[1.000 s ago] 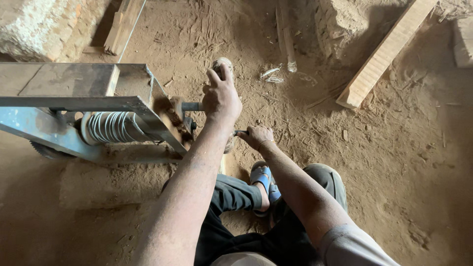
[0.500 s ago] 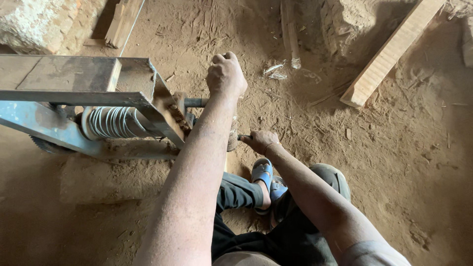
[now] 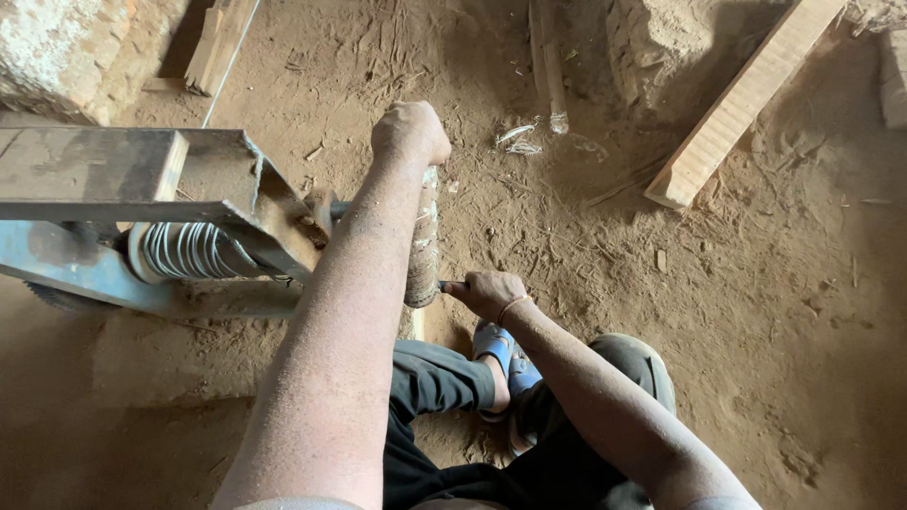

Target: The person operates a manual winding machine by turning a crank handle to wrap rope around a cylindrical spool.

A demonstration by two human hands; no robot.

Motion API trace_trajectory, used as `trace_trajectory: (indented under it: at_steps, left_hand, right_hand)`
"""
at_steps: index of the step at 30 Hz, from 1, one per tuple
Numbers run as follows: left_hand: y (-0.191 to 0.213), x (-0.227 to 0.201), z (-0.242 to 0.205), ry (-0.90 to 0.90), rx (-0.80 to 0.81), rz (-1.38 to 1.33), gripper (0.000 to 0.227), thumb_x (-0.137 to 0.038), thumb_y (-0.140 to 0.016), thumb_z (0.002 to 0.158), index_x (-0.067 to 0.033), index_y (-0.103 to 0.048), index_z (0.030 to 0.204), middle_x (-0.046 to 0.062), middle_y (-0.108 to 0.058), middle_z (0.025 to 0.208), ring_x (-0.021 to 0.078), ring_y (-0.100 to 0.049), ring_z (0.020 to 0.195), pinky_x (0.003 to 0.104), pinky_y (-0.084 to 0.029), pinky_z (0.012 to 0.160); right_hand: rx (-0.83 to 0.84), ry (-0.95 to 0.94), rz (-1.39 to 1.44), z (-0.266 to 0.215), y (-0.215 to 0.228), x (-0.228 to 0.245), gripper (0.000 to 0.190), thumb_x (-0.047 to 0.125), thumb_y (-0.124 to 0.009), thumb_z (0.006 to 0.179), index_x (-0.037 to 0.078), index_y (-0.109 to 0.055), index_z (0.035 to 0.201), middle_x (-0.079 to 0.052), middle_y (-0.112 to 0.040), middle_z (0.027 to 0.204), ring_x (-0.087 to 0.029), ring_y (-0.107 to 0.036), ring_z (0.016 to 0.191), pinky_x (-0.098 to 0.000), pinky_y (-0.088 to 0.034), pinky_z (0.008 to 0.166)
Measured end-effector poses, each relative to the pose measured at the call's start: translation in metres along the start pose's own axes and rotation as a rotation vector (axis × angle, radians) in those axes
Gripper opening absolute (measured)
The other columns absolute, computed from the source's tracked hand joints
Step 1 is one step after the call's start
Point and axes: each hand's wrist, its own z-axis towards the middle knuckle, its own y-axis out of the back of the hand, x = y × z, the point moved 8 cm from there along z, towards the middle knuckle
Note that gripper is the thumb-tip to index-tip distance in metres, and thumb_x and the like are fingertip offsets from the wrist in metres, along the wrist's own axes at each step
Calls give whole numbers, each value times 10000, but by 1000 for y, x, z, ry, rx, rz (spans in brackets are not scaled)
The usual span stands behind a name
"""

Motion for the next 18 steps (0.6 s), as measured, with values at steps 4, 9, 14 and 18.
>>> trace_trajectory:
  at_steps: [4, 9, 14, 18]
  left_hand:
    - [-1, -1, 12, -14, 32, 55, 375, -123, -650, 895, 30, -639, 1237, 235, -673, 1150, 297, -706, 969, 413, -615, 809]
    - [-1, -3, 23, -30, 56, 72, 370, -167, -653, 907, 10, -677, 1231, 231, -696, 1189, 324, -711, 1029, 452, -594, 900]
    - [0, -6, 28, -48, 76, 119, 390, -168, -684, 885, 2, -699, 1235, 246, -685, 1252, 354, -701, 1076, 483, -573, 952]
    - [-3, 0, 32, -12, 52, 45, 455, -207, -736, 864, -11, -659, 1267, 224, -662, 1267, 346, -666, 1121, 476, -552, 985]
  right_hand:
    - [16, 10, 3, -5, 3, 2, 693, 753, -451, 935, 126, -743, 955, -140, -751, 914, -350, -726, 905, -500, -553, 778]
    - [16, 97, 6, -11, 4, 5, 593, 684, -602, 891, 106, -722, 942, -132, -735, 890, -346, -727, 877, -495, -554, 762]
    - [-27, 178, 11, -8, 1, 5, 553, 637, -640, 879, 94, -729, 935, -136, -737, 880, -358, -718, 873, -501, -554, 748]
    - [27, 161, -27, -5, 0, 7, 552, 639, -649, 875, 101, -766, 912, -130, -743, 850, -347, -731, 830, -497, -564, 746]
